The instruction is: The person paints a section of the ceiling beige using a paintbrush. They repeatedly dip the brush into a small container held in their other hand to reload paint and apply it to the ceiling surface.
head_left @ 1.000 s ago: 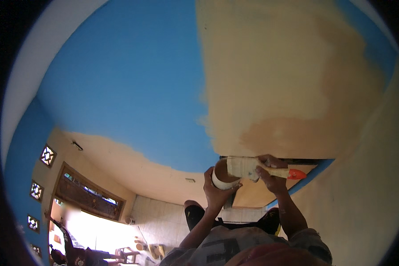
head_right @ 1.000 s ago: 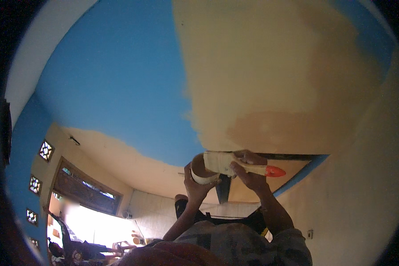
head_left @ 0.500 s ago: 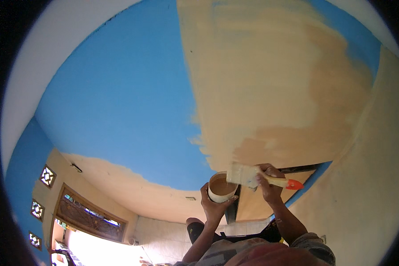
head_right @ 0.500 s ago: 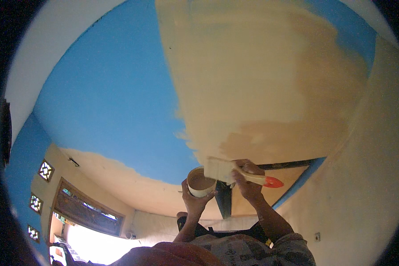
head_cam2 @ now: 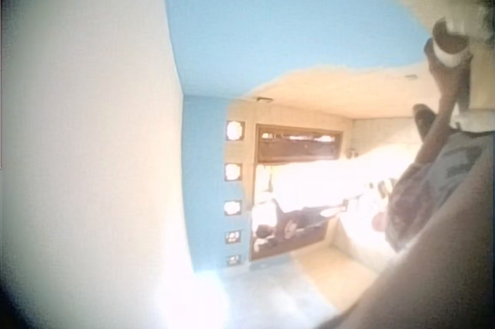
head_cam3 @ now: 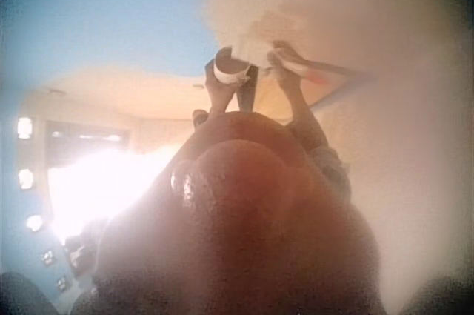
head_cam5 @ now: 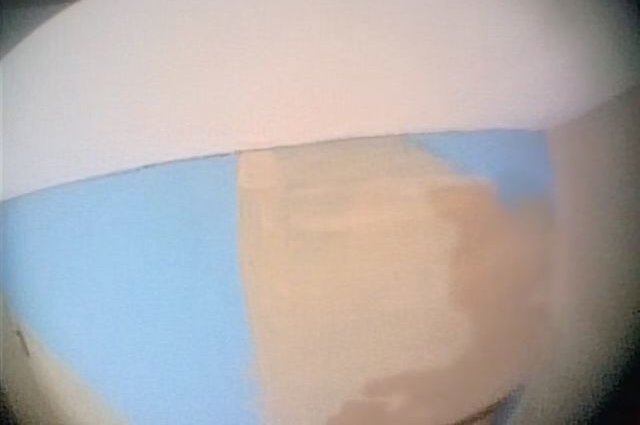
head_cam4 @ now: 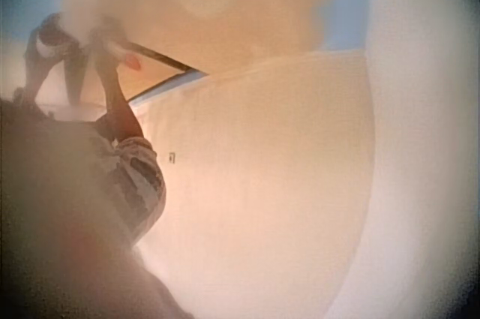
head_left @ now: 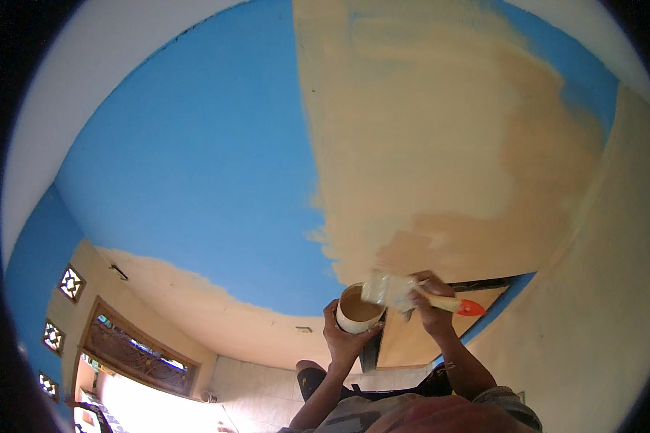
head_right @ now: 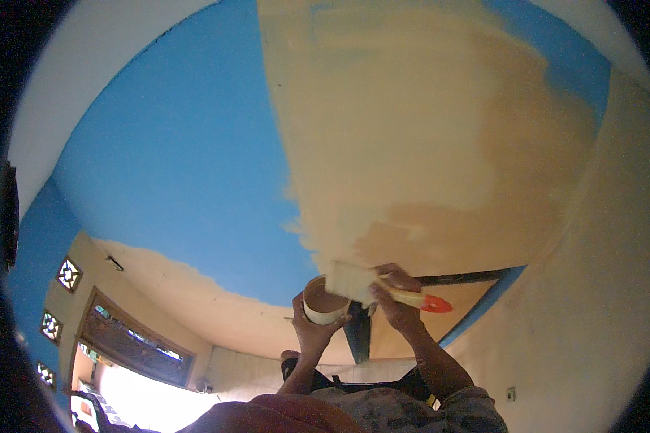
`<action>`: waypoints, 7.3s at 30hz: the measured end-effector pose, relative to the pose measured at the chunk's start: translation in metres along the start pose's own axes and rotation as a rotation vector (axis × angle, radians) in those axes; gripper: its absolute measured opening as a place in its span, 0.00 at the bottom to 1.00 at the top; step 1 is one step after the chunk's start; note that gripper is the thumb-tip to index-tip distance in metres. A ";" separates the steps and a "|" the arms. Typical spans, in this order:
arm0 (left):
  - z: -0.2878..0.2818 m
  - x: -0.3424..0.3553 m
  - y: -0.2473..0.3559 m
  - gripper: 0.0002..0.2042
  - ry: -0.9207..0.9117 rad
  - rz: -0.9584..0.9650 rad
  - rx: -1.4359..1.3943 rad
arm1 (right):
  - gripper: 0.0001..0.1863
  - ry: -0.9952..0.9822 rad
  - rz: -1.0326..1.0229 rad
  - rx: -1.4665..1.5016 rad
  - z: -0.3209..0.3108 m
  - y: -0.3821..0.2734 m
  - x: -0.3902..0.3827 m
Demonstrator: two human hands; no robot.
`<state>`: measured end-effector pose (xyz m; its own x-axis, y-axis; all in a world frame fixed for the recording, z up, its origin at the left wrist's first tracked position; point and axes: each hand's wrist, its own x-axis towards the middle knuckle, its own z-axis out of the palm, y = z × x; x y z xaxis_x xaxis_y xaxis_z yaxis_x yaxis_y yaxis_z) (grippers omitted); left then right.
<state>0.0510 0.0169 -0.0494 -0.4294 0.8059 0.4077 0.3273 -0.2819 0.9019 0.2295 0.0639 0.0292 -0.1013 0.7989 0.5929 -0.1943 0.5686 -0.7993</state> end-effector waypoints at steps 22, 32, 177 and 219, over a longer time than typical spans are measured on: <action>0.001 0.010 -0.004 0.43 0.012 0.070 0.012 | 0.09 -0.068 0.126 -0.047 0.001 0.005 0.004; 0.001 0.007 0.004 0.42 0.008 0.071 -0.011 | 0.11 -0.059 -0.003 -0.107 0.002 -0.003 0.001; -0.002 -0.016 0.006 0.41 -0.009 0.010 0.053 | 0.15 0.335 -0.534 0.373 -0.006 -0.190 0.400; -0.005 -0.021 -0.007 0.42 -0.047 -0.016 0.014 | 0.14 0.650 -0.737 -0.487 -0.180 -0.183 0.369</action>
<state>0.0535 -0.0002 -0.0637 -0.3948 0.8338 0.3859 0.3324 -0.2619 0.9060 0.4038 0.2896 0.3766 0.4436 0.1004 0.8906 0.4246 0.8516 -0.3074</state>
